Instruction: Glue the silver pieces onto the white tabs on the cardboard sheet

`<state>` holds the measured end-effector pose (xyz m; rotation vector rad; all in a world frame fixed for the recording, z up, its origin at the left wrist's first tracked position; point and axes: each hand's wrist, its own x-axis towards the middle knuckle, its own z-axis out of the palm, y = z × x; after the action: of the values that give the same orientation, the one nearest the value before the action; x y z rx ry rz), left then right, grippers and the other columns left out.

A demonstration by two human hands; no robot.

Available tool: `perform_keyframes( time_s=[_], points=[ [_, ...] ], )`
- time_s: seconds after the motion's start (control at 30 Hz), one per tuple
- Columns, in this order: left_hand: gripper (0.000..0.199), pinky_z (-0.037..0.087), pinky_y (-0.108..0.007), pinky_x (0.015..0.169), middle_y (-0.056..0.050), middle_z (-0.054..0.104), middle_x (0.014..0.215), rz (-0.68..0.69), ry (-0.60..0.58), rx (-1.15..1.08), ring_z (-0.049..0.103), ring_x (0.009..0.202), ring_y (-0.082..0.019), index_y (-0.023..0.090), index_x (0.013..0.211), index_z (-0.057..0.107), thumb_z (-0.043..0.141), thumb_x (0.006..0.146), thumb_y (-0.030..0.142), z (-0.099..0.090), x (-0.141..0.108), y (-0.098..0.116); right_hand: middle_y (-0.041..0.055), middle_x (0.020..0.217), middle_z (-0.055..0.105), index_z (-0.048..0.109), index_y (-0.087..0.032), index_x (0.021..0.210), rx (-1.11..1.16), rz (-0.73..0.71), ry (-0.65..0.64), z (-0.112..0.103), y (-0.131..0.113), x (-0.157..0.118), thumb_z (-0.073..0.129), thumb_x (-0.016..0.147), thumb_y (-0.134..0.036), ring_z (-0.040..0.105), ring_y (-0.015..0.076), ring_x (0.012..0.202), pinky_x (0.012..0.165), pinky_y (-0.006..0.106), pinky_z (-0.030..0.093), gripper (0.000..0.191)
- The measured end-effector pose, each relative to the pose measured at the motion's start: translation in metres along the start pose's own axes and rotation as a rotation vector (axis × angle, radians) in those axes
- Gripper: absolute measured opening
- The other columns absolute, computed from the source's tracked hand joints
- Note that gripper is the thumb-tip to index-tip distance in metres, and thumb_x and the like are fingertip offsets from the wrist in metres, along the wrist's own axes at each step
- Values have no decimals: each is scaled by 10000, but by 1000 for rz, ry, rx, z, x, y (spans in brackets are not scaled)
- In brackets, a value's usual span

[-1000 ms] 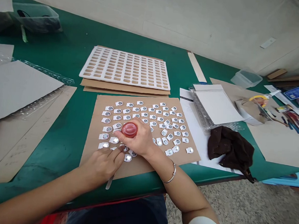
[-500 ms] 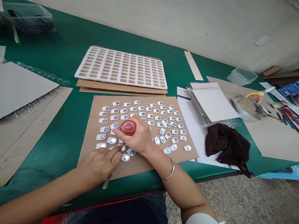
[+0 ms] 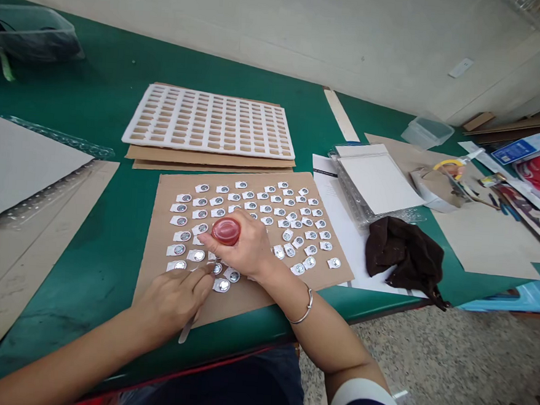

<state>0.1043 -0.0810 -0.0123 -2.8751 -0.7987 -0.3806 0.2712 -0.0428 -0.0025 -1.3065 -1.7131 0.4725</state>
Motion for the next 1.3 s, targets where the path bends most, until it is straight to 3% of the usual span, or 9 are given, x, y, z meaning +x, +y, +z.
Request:
perform_keyframes(
  time_s=[0.4,0.57,0.73,0.83,1.0,1.3],
  points=[
    [182,405,-293,483,-32,589,637,-65,0,-58,536,491,-179,175,722,494,423,720,8,3,-2,-4,9,720,602,564,-209,739,4,-14,1,0,-2,-2,694,686,-415,562,136,645,619,291,501,250],
    [133,422,-265,540,-16,588,637,-174,-57,-352,577,574,-165,171,733,521,428,807,111,-1,-3,-22,3,693,609,561,-208,758,44,163,88,-19,-15,0,705,670,-401,589,142,622,617,312,517,256],
    [183,438,-226,576,-5,634,685,-281,-87,-594,600,625,-137,179,798,579,410,868,189,-11,2,-39,-1,764,642,532,-254,980,268,309,231,-42,-27,-14,684,702,-319,659,163,665,607,314,557,323],
    [201,439,-222,580,2,642,679,-322,-92,-648,596,614,-134,187,816,608,416,871,209,-13,3,-42,39,854,656,563,-229,917,240,327,307,-38,-21,-33,691,694,-313,674,193,737,651,342,570,271],
    [216,445,-221,580,4,638,661,-338,-77,-680,588,601,-132,186,811,623,420,867,233,-10,2,-41,92,922,659,593,-191,959,164,318,319,-18,-5,-61,667,721,-299,661,239,854,725,398,559,271],
    [214,461,-229,620,-6,643,711,-294,-91,-684,591,637,-131,183,868,617,404,876,204,-17,3,-42,60,861,631,607,-197,893,59,205,299,-11,-9,-64,694,683,-260,621,213,811,748,390,519,236]
  ],
)
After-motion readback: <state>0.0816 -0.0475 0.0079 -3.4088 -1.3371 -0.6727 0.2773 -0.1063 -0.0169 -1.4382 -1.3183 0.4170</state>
